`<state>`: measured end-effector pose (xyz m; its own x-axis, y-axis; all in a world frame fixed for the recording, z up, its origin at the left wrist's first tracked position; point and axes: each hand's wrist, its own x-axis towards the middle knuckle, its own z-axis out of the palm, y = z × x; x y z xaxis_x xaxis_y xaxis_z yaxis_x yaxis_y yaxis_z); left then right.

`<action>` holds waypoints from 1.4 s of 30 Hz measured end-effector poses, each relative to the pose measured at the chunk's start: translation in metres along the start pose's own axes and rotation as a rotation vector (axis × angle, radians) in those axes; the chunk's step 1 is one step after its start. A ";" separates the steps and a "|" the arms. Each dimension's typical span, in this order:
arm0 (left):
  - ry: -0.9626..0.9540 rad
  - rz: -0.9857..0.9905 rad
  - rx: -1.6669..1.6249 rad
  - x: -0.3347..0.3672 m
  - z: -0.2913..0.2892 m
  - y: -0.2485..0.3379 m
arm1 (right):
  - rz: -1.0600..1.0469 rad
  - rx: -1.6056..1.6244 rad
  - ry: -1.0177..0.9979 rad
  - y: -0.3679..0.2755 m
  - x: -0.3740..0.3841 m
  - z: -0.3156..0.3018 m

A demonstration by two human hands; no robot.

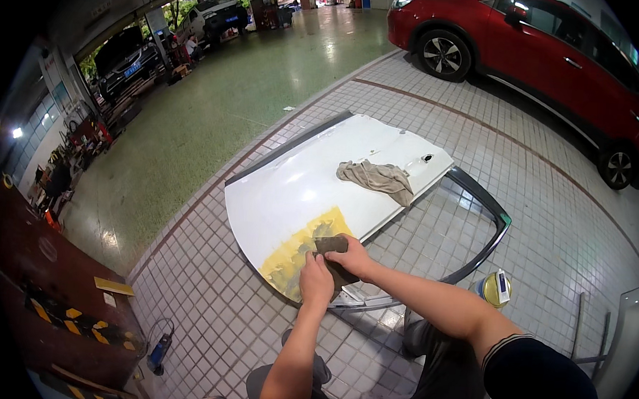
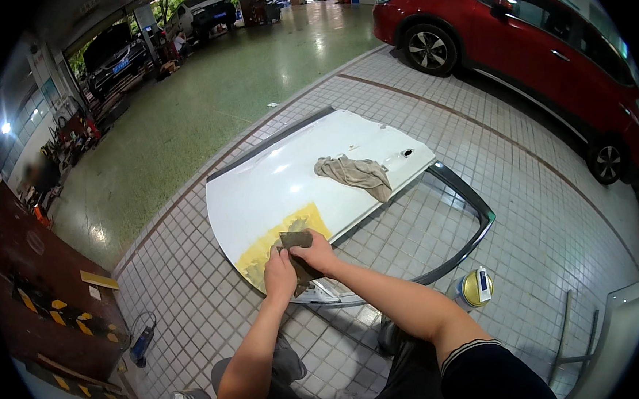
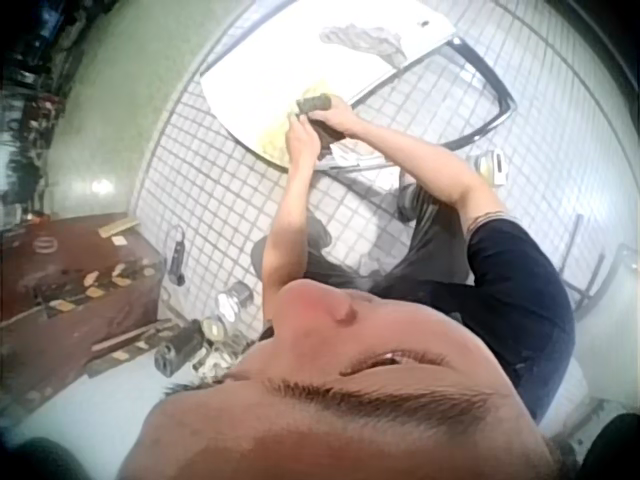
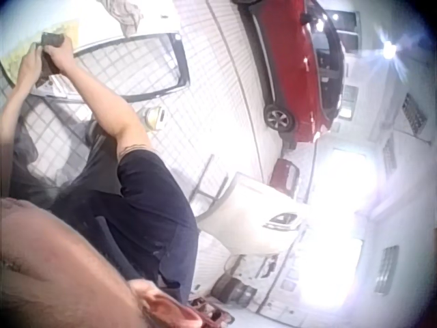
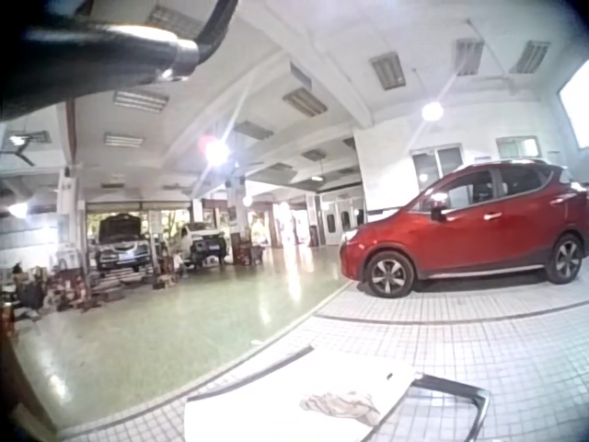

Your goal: The person scrapes a yellow substance from a white car door panel using a metal scraper. They then scoop a yellow paste from a container and apply it to the scraper. Finally, they squeeze a white substance from a tube onto the scraper, mixing it with the yellow paste.

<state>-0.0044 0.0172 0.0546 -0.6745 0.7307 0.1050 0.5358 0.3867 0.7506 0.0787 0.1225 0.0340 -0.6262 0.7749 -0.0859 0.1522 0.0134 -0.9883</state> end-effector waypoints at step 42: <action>0.109 0.240 -0.257 0.002 0.004 0.004 | 0.081 0.311 0.183 -0.014 0.010 -0.010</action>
<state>-0.0018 0.0223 0.0552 -0.6028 0.7138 0.3566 0.5499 0.0478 0.8339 0.0783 0.1361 0.0483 -0.4699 0.8664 -0.1691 -0.0616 -0.2232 -0.9728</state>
